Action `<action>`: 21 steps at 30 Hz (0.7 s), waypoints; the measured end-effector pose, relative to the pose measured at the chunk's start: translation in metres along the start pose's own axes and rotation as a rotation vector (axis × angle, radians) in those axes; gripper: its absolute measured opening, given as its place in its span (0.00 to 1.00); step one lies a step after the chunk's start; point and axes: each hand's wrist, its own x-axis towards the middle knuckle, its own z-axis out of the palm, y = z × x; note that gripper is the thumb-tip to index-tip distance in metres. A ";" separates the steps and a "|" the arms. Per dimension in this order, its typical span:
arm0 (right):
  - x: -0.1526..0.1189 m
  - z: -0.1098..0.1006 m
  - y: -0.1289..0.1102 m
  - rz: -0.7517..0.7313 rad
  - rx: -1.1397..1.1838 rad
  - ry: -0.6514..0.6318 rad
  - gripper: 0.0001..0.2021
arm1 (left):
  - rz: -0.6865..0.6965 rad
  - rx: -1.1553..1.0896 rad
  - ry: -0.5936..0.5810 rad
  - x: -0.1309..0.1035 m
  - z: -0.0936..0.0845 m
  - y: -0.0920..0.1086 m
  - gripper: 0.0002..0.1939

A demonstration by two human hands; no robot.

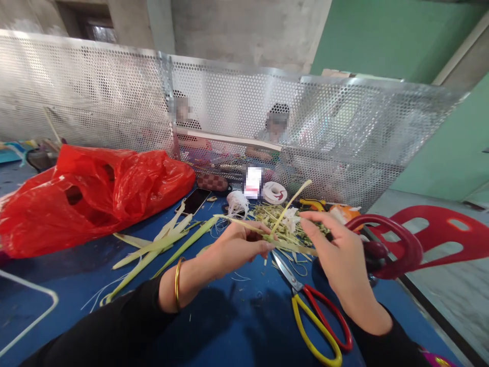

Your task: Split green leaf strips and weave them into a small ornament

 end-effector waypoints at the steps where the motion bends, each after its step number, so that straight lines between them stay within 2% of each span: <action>1: -0.001 0.000 -0.003 0.045 0.034 -0.119 0.10 | -0.004 0.009 -0.034 0.000 0.000 -0.001 0.10; 3: -0.005 0.005 -0.010 0.184 0.195 -0.315 0.09 | -0.014 0.013 -0.096 0.000 0.001 -0.002 0.10; 4: -0.007 0.009 -0.012 0.254 0.289 -0.370 0.10 | -0.027 0.010 -0.120 0.000 0.001 -0.003 0.10; 6: -0.011 0.016 -0.015 0.357 0.430 -0.397 0.12 | -0.069 -0.016 -0.129 0.000 0.003 -0.005 0.11; 9: -0.016 0.023 -0.015 0.401 0.524 -0.346 0.13 | -0.101 -0.083 -0.069 0.000 0.007 -0.007 0.14; 16: -0.021 0.030 -0.004 0.285 0.474 -0.219 0.10 | -0.143 -0.119 -0.062 0.000 0.011 -0.007 0.09; 19: -0.018 0.024 -0.004 0.207 0.246 -0.302 0.15 | -0.152 -0.099 -0.078 0.001 0.010 -0.008 0.10; 21: -0.015 0.015 -0.008 0.064 -0.010 -0.295 0.20 | -0.156 -0.088 -0.078 0.001 0.010 -0.009 0.10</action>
